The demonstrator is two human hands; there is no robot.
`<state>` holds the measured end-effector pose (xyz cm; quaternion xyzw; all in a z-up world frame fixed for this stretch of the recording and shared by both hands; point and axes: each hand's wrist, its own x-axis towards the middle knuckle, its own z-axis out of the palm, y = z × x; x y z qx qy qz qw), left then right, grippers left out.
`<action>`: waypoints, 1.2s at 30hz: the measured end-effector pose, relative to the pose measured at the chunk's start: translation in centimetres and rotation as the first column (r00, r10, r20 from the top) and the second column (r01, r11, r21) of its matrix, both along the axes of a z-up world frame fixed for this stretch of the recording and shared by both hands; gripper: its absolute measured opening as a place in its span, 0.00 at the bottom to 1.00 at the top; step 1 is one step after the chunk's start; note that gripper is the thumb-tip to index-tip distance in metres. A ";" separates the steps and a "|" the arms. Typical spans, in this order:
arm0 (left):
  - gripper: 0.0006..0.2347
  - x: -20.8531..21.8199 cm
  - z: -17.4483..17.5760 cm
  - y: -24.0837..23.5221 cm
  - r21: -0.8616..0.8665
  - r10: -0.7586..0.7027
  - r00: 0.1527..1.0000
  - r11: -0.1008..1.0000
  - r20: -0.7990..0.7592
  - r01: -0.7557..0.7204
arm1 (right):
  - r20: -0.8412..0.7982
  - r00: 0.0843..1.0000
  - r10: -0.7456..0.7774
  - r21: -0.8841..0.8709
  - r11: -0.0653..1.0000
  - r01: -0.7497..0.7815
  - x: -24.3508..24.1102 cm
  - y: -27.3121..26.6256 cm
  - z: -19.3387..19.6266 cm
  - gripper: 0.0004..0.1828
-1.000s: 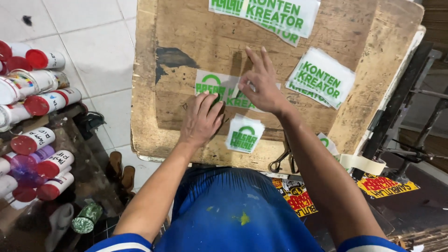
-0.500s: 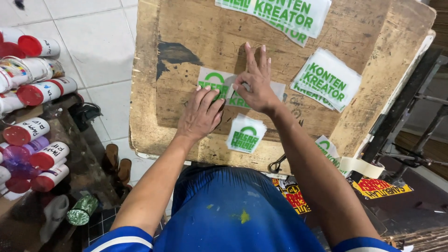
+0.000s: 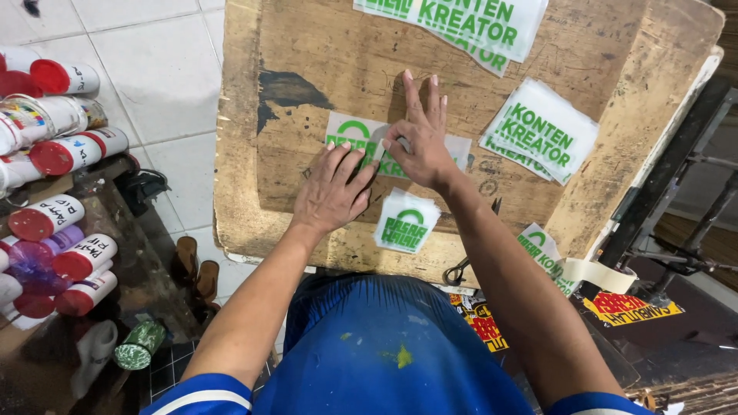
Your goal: The person is preparing labels by cutting strips of masking tape and applying them to the labels on a wooden work surface.
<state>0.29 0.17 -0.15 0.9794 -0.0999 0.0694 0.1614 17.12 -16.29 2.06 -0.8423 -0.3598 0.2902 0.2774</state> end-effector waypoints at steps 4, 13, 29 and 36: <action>0.23 0.0 0.1 -0.1 0.024 0.002 1.000 1.000 -0.021 -0.001 | 0.010 1.000 -0.009 0.019 1.000 0.009 -0.3 -0.1 -0.3 0.11; 0.22 0.1 0.0 0.0 0.002 0.008 1.000 1.000 -0.009 -0.008 | 0.146 0.989 -0.021 0.042 0.999 0.015 -0.9 0.0 -0.9 0.11; 0.23 -0.4 -2.5 -0.7 -0.001 0.046 0.999 0.999 0.026 -0.046 | 0.291 0.836 -0.466 0.096 0.883 0.459 1.3 -2.4 -2.2 0.11; 0.24 0.0 -3.1 -0.1 -0.307 0.223 0.973 0.931 0.056 -0.196 | 0.627 0.779 -0.018 -0.215 0.957 0.194 -3.2 -11.1 -1.6 0.47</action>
